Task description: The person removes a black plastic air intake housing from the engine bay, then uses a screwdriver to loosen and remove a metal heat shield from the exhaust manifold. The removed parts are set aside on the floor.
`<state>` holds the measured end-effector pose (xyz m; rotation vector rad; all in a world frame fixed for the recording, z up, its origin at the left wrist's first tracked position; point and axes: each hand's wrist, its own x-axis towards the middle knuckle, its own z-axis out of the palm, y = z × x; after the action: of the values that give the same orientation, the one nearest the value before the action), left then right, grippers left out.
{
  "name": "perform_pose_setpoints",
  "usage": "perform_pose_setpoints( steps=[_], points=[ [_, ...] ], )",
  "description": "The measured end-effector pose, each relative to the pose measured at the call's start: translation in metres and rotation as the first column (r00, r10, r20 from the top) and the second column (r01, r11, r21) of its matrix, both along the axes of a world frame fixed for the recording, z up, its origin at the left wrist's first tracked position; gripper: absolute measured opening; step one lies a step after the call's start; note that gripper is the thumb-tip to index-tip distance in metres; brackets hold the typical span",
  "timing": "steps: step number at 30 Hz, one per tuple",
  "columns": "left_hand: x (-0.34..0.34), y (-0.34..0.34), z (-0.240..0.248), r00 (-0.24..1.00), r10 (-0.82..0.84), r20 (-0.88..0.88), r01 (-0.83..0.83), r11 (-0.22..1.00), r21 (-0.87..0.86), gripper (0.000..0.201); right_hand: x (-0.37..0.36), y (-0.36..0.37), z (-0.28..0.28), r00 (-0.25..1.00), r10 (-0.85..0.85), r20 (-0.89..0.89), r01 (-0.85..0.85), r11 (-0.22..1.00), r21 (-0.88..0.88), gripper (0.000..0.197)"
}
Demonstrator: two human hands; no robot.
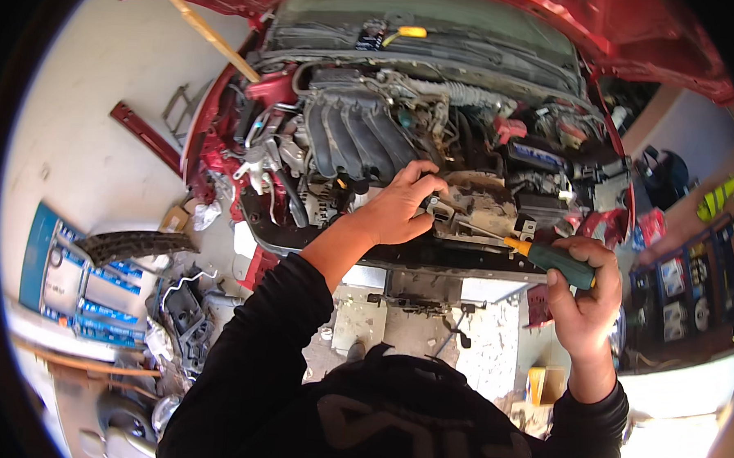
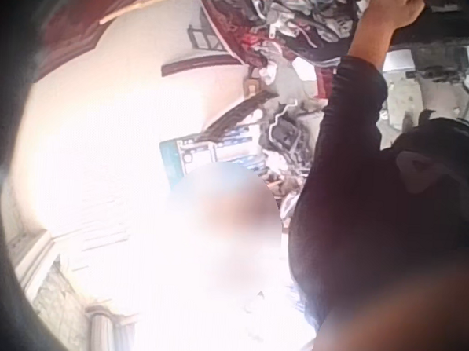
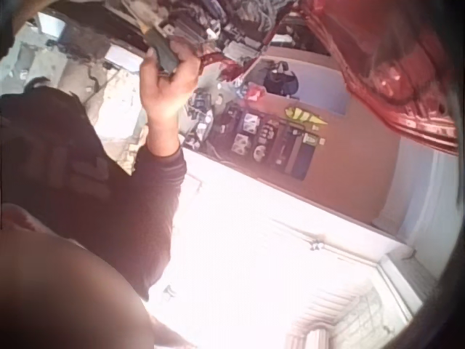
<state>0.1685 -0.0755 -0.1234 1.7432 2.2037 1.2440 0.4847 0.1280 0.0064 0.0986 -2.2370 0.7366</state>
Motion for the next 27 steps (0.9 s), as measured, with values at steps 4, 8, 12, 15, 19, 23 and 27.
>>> perform_pose_setpoints(
  steps=[4,8,12,15,19,23,27],
  points=[
    [-0.012,-0.002,0.002,0.957,-0.122,-0.262,0.098,0.990,-0.102,0.067,0.005,-0.035,-0.014,0.990,-0.138,0.017,0.139,0.987,-0.085,0.041],
    [-0.021,0.011,0.003,0.827,-0.301,-0.474,0.235,0.952,-0.194,0.072,0.028,-0.060,-0.026,0.968,-0.250,0.001,0.244,0.944,-0.221,0.039],
    [-0.015,0.015,-0.018,0.735,-0.342,-0.586,0.264,0.940,-0.217,0.063,0.048,-0.070,-0.058,0.934,-0.358,-0.009,0.326,0.861,-0.391,0.035],
    [-0.003,0.009,-0.042,0.758,-0.305,-0.576,0.231,0.952,-0.201,0.047,0.064,-0.075,-0.087,0.916,-0.400,0.032,0.356,0.775,-0.522,0.033],
    [0.003,0.011,-0.051,0.665,-0.210,-0.717,0.247,0.968,-0.054,0.035,0.080,-0.083,-0.112,0.896,-0.435,0.085,0.376,0.646,-0.664,0.032],
    [0.000,0.018,-0.033,0.701,-0.285,-0.654,0.311,0.947,-0.078,0.034,0.090,-0.093,-0.119,0.907,-0.421,0.033,0.312,0.618,-0.722,0.035],
    [-0.012,0.034,-0.005,0.797,-0.310,-0.519,0.342,0.939,-0.035,0.050,0.090,-0.094,-0.113,0.904,-0.425,-0.051,0.253,0.625,-0.738,0.038]
  ],
)
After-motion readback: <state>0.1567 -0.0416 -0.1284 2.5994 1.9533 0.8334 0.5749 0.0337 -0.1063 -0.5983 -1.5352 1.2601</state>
